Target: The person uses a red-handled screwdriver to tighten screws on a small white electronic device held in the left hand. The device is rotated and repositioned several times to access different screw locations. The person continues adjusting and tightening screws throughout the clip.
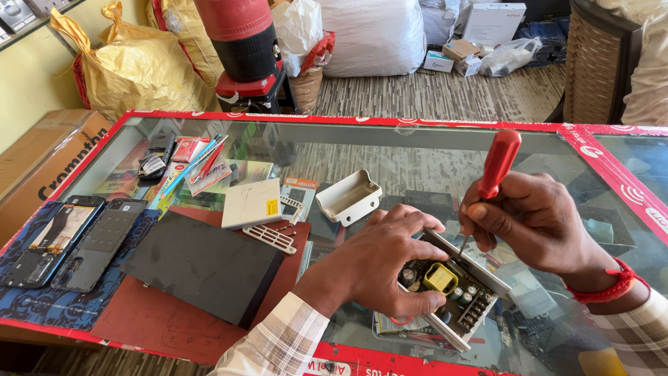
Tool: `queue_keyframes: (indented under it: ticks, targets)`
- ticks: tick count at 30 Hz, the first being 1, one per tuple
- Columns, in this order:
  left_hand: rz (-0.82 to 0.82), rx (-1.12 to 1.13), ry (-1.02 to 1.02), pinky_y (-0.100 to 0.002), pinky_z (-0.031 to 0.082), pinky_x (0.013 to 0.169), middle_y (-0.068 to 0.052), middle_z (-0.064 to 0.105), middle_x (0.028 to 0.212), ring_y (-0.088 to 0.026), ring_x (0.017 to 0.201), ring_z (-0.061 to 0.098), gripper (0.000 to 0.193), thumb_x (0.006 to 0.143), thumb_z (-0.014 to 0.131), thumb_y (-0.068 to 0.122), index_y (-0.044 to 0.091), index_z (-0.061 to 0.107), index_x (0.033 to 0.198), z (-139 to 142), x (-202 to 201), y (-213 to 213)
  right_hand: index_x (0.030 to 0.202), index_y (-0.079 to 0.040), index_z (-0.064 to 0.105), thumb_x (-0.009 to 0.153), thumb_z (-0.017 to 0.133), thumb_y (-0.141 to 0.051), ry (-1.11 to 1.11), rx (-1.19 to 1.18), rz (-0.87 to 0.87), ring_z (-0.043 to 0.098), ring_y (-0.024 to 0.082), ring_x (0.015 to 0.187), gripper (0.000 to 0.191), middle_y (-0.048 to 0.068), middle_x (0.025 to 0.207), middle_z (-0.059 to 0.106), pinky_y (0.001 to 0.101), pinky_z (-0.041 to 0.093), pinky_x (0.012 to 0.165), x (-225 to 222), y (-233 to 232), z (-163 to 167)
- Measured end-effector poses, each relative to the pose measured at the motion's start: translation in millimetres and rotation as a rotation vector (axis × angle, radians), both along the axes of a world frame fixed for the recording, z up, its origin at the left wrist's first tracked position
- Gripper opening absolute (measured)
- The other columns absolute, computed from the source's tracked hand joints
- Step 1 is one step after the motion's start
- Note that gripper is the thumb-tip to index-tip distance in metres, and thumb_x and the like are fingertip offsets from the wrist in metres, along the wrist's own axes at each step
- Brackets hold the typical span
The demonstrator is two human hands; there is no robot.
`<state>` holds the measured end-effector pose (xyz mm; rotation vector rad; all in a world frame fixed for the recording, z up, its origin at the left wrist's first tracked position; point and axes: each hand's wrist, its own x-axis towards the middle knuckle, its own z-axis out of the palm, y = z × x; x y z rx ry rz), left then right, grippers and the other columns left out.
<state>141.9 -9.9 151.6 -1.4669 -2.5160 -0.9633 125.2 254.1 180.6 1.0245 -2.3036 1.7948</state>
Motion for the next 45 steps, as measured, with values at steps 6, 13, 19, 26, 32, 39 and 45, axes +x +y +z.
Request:
queue_keyframes:
  ticks: [6,13,19,26,32,39,45]
  targets:
    - [-0.001,-0.010,-0.012,-0.051,0.033,0.116,-0.015,0.059,0.144,-0.032,0.146,0.043,0.060,0.077,0.074,0.051,0.008,0.078,0.118,-1,-1,0,0.096,0.005,0.067,0.098,0.062,-0.006,-0.030,0.064,0.014,0.068,0.010,0.059,0.013,0.008,0.076,0.073,0.0254,0.057,0.052,-2,-8,0]
    - [-0.014,0.014,-0.072,-0.050,0.033,0.117,-0.013,0.057,0.147,-0.032,0.146,0.043,0.064,0.078,0.071,0.053,0.006,0.077,0.121,1,1,-1,0.095,0.005,0.066,0.100,0.059,-0.008,-0.025,0.049,-0.048,0.070,0.011,0.059,0.015,0.009,0.079,0.074,0.0253,0.057,0.053,-2,-7,1]
    - [-0.004,0.090,-0.017,-0.050,0.035,0.121,-0.012,0.059,0.147,-0.032,0.146,0.045,0.057,0.083,0.071,0.048,0.006,0.077,0.122,2,-4,1,0.102,0.005,0.063,0.103,0.057,-0.007,0.056,-0.049,-0.059,0.069,0.012,0.063,0.014,0.010,0.085,0.072,0.0249,0.056,0.056,1,-3,4]
    - [0.126,0.212,-0.060,-0.038,0.048,0.106,-0.004,0.075,0.113,-0.023,0.116,0.065,0.029,0.085,0.076,0.029,0.008,0.077,0.105,10,-10,8,0.108,0.006,0.059,0.108,0.057,-0.010,0.125,-0.267,-0.072,0.072,0.019,0.073,0.016,0.018,0.094,0.071,0.0314,0.061,0.064,5,-4,3]
    - [0.210,0.322,-0.103,-0.035,0.057,0.083,-0.003,0.076,0.092,-0.019,0.087,0.075,0.020,0.091,0.076,0.027,0.009,0.076,0.100,10,-12,10,0.115,0.007,0.058,0.112,0.056,-0.010,0.107,-0.430,-0.001,0.072,0.024,0.073,0.017,0.022,0.095,0.070,0.0359,0.062,0.068,4,-4,-2]
    - [0.358,0.428,0.131,-0.032,0.058,0.075,-0.005,0.078,0.088,-0.018,0.082,0.075,0.010,0.094,0.072,0.017,0.007,0.074,0.095,18,-9,0,0.110,0.002,0.057,0.120,0.056,-0.011,0.061,-0.748,-0.112,0.068,0.024,0.068,0.016,0.020,0.093,0.069,0.0327,0.057,0.061,0,1,-4]
    - [0.506,0.696,0.084,-0.028,0.058,0.076,-0.007,0.078,0.088,-0.015,0.081,0.074,0.010,0.095,0.072,0.012,0.004,0.073,0.100,52,6,-33,0.103,0.001,0.053,0.124,0.054,-0.010,0.083,-0.639,-0.151,0.065,0.023,0.066,0.024,0.019,0.094,0.067,0.0320,0.056,0.061,-5,19,-7]
